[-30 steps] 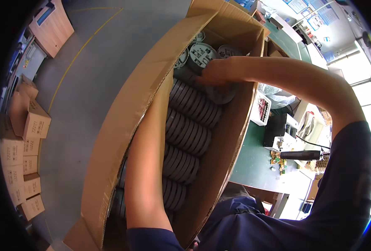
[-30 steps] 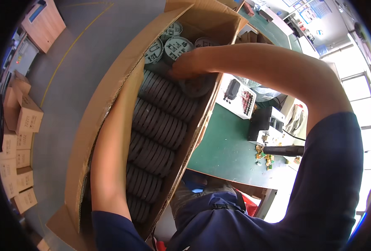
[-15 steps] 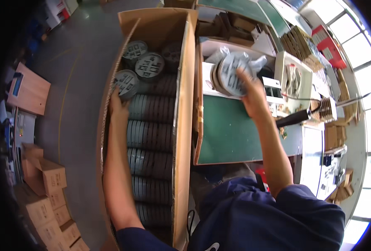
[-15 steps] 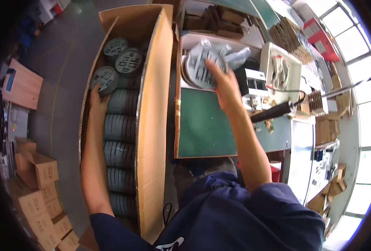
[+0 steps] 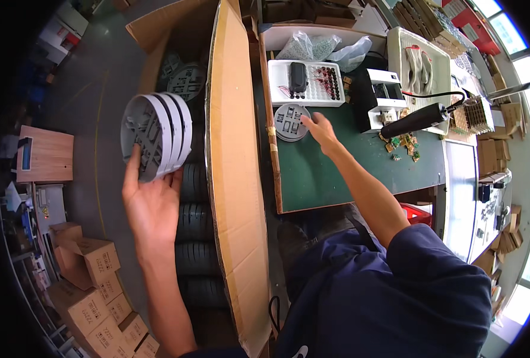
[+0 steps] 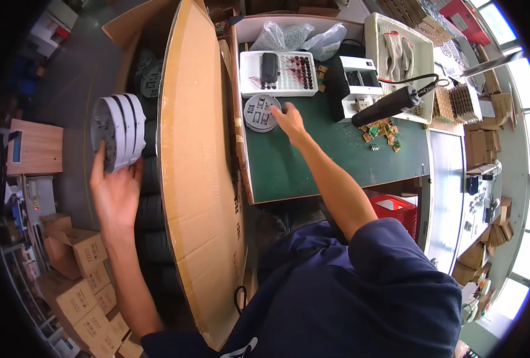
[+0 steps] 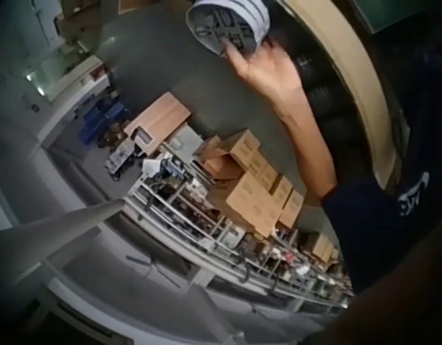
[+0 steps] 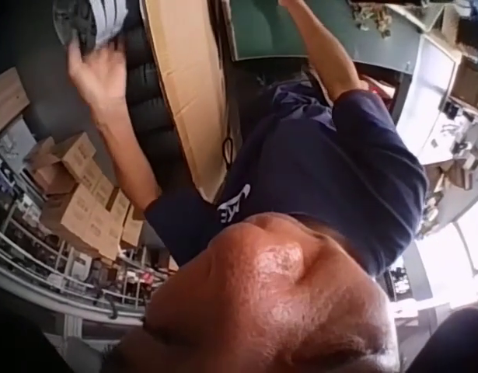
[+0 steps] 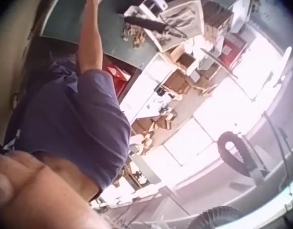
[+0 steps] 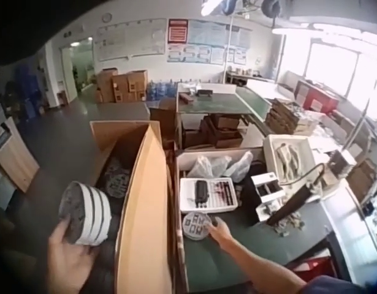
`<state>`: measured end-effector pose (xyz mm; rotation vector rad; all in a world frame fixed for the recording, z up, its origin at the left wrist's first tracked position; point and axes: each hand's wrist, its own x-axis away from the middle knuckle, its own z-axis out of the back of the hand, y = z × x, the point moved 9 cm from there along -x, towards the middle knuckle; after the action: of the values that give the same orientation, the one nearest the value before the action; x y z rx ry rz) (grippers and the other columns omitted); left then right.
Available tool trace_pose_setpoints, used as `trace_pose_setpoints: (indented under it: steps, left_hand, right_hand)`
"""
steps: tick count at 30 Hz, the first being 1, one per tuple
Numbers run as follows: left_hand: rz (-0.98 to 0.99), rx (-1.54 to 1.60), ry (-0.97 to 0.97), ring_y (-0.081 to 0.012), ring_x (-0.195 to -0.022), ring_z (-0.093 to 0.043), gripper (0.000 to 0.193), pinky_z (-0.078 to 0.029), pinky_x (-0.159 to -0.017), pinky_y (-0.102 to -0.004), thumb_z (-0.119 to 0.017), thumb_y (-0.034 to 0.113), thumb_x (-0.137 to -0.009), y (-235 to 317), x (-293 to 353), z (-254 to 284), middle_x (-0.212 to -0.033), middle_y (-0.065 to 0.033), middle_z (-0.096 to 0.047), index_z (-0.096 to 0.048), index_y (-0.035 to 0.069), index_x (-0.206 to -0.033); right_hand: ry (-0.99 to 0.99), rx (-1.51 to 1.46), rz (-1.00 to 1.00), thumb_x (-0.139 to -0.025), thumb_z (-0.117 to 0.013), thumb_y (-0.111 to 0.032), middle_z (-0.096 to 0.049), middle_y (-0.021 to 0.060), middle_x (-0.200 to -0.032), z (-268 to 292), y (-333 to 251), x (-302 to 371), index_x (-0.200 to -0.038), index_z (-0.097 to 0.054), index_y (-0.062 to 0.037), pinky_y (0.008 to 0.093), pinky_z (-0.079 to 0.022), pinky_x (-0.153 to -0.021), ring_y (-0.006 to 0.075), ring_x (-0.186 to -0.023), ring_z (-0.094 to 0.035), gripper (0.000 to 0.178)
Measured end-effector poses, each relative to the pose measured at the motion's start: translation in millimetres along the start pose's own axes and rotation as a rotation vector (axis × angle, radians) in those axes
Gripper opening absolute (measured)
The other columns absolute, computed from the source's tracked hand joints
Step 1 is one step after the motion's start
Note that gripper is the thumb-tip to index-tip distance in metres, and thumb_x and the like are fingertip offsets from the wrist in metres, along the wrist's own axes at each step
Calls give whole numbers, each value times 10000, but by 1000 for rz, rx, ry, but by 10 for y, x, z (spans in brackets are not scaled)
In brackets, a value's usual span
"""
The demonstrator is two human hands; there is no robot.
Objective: Assembling circuit boards into circular plastic housings using an electric screwdriver and then packing the finished units into a large shipping box.
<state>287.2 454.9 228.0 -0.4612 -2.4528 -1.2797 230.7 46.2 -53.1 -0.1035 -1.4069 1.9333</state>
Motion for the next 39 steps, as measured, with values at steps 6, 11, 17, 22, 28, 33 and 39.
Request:
trace_pose_setpoints:
  steps: [6,11,17,22,28,33,39]
  left_hand:
    - [-270,-443,-398,-176,-1183,-603,426,-456,-1049,-356,-633,249,-1006,133,279,-1205,-1285,-94,-647,-590,-36,-1319]
    - [-211,-616,-663,-117,-944,-637,403,-487,-869,-280,-632,351,-998,-330,157,-1945,-1026,-61,-712,-666,-11,-1173]
    - [-347,-1000,-727,-120,-779,-667,404,-534,-726,-307,-641,328,-988,-674,-148,-2069,-859,-96,-725,-673,-56,-1107]
    - [-301,-897,-714,-237,-1147,-647,836,-511,-931,-288,-666,458,-968,-638,-294,-1994,-1328,-275,-609,-369,-150,-1459]
    - [-72,-793,-675,-202,-1169,-606,623,-476,-1070,-347,-614,365,-1016,-224,-320,-1729,-1342,-185,-596,-470,-63,-1446]
    - [-37,-793,-663,-188,-1155,-610,581,-480,-1068,-340,-599,349,-1023,-227,-269,-1751,-1324,-171,-612,-491,-42,-1439]
    - [2,-906,-721,-183,-1187,-589,574,-477,-1051,-335,-587,365,-1028,-514,-344,-1961,-1354,-153,-589,-505,-31,-1435]
  right_hand:
    - [-421,-599,388,-1074,-440,-485,-583,169,-1384,463,-2456,1544,-1485,-456,-49,373,-495,-1018,252,-1237,-584,600]
    - [-514,-724,358,-1062,-373,-567,-593,127,-1399,620,-3006,1658,-1476,-442,-1,405,-479,-1058,229,-1238,-607,705]
    - [-482,-607,286,-992,-661,-309,-650,139,-1250,718,-2616,1476,-1398,-490,61,343,-542,-975,192,-1128,-653,575]
    - [-301,-813,145,-982,-674,-251,-697,105,-1151,713,-1836,892,-1297,-565,48,301,-572,-899,165,-1004,-694,447]
    - [-240,-767,-5,-948,-723,-282,-701,49,-1088,414,-954,469,-1250,-588,-45,306,-588,-851,141,-936,-705,407]
    - [-209,-760,73,-959,-722,-243,-649,71,-1211,423,-936,576,-1391,-479,-46,333,-611,-816,143,-1007,-688,533]
    - [-180,-814,64,-968,-707,-206,-658,71,-1202,529,-860,673,-1408,-487,-75,353,-617,-874,156,-1041,-689,509]
